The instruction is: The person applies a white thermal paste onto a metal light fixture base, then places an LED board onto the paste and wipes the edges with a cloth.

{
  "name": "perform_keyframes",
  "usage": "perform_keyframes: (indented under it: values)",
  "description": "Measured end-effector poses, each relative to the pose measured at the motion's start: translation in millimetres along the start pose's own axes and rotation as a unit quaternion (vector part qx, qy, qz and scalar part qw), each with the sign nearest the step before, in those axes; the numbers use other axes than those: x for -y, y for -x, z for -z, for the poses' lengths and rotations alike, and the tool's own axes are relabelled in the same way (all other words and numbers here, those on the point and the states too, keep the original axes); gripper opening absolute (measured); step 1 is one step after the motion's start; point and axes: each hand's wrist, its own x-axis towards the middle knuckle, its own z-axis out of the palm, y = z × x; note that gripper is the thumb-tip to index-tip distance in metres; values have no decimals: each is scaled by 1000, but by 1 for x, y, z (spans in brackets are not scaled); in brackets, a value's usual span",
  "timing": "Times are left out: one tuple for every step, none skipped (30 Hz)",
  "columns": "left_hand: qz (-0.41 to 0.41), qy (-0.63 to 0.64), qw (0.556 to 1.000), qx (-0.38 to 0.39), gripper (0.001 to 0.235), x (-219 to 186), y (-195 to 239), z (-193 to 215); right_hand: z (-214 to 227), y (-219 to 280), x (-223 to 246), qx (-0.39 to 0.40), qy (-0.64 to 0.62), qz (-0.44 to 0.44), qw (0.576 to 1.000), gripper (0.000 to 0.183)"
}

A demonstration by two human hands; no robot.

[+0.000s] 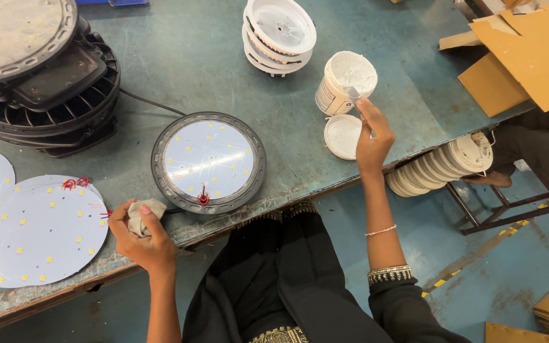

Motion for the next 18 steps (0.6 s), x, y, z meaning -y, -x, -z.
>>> perform_keyframes:
  values:
    - [-4, -3, 1000, -1, 25, 0, 0, 0, -2, 1, 2, 0, 10, 15, 1000, 34]
    - [-7, -6, 1000, -1, 25, 0, -1, 0, -4, 1, 2, 2, 18, 21, 1000, 34]
    - [-10, -7, 1000, -2, 25, 1, -1, 0, -5, 1, 2, 4, 28, 27, 999, 34]
    - [-12, -7, 1000, -3, 25, 1, -1, 0, -7, 1, 2, 5, 37, 33, 999, 34]
    - [-13, -7, 1000, -3, 26, 1, -1, -1, -7, 1, 1, 9, 40, 37, 998, 34]
    - [-8, -6, 1000, -3, 26, 1, -1, -1, -8, 1, 1, 12, 43, 41, 998, 34]
    - [-2, -4, 1000, -2, 26, 1, 0, 0, -8, 2, 0, 15, 47, 45, 998, 34]
    - [3, -2, 1000, -1, 26, 2, 0, 0, -8, 3, 0, 21, 53, 48, 997, 35]
    - [2, -2, 1000, -2, 26, 2, 0, 0, -8, 4, 0, 27, 59, 52, 997, 36]
    - [0, -2, 1000, -4, 26, 2, 0, 0, -7, 5, 0, 34, 64, 55, 996, 37]
    - [-1, -2, 1000, -6, 26, 2, 0, -1, -7, 6, 1, 36, 66, 58, 995, 37]
    - [-5, -4, 1000, -8, 25, 3, -1, -1, -6, 7, 2, 39, 69, 61, 995, 37]
    - [-8, -6, 1000, -8, 25, 3, -1, -1, -5, 8, 3, 42, 71, 63, 995, 37]
    - [-11, -8, 1000, -9, 25, 3, -1, -1, -4, 9, 3, 42, 70, 61, 995, 37]
    - [-11, -6, 1000, -8, 25, 3, -1, -1, -3, 10, 4, 42, 69, 59, 995, 37]
    - [-11, -4, 1000, -8, 25, 3, -1, -1, -3, 11, 4, 43, 69, 57, 995, 37]
    - [-11, -2, 1000, -7, 25, 2, -1, -1, -1, 11, 5, 40, 67, 59, 995, 37]
    - [-11, -2, 1000, -7, 25, 2, -1, -1, 0, 11, 5, 37, 66, 61, 995, 36]
